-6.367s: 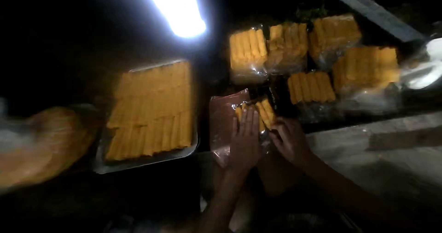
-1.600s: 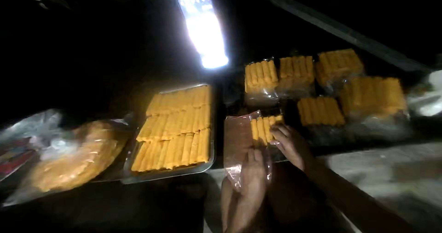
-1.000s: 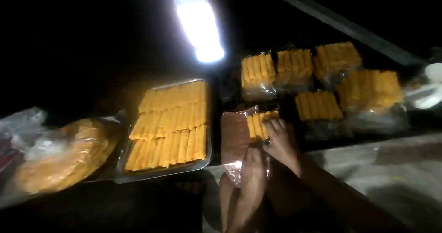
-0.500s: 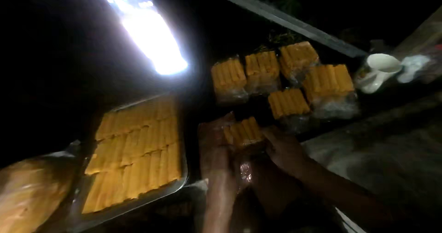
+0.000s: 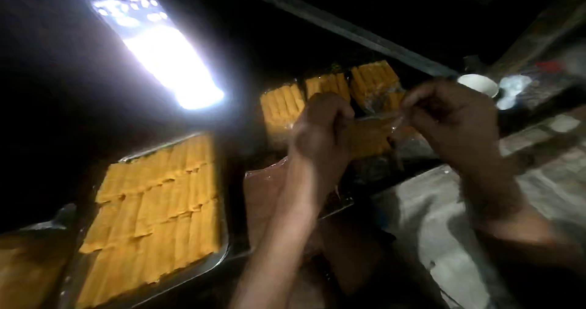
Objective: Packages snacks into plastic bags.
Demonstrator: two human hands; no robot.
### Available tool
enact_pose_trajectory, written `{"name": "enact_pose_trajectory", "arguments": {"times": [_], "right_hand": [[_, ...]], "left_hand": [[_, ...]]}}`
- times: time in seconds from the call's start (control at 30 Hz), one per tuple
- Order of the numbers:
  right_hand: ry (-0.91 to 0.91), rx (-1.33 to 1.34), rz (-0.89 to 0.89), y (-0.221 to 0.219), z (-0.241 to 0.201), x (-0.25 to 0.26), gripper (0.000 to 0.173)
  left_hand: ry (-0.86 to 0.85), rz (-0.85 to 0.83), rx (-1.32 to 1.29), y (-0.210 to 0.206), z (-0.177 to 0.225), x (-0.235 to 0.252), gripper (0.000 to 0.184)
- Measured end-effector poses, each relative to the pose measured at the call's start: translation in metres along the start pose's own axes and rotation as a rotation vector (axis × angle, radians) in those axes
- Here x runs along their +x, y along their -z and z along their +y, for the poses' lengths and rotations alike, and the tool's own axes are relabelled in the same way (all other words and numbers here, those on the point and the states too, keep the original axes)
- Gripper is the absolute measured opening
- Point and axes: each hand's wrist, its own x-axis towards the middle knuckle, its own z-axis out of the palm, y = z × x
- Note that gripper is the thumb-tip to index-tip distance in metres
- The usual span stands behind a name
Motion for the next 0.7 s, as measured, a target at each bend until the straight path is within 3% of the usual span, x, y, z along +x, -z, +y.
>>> {"name": "enact_pose_trajectory", "arguments": {"times": [0.1, 0.23, 0.33, 0.43, 0.53, 0.6, 0.7], "right_hand": [[-0.048, -0.138, 0.001, -0.009, 0.027, -0.021, 0.012], [-0.218, -0.285, -0.215, -0.042, 0.071, -0.065, 0.02], [-0.155, -0.346, -0.244, -0.054, 0.081, -0.085, 0.021], [-0.144, -0.366, -0.275, -0.05, 0.068, -0.087, 0.026], [-0.026, -0.319, -0.199, -0.054, 0.048, -0.094, 0.034], [0.085, -0.228, -0.177, -0.066, 0.033, -0.105, 0.033], [0.204, -0.075, -0.266, -0.098, 0.008, -0.126, 0.021]], "left_hand": [[0.049, -0.086, 0.036, -0.04, -0.014, -0.004, 0.012], [0.29, -0.356, 0.052, -0.097, -0.045, -0.043, 0.03], [0.342, -0.375, 0.0, -0.108, -0.049, -0.067, 0.036], [0.272, -0.284, -0.006, -0.097, -0.051, -0.088, 0.041], [0.187, -0.144, 0.025, -0.067, -0.054, -0.128, 0.028], [0.237, -0.065, 0.013, -0.044, -0.057, -0.166, 0.02], [0.492, -0.094, -0.14, -0.01, -0.06, -0.232, 0.016]]}}
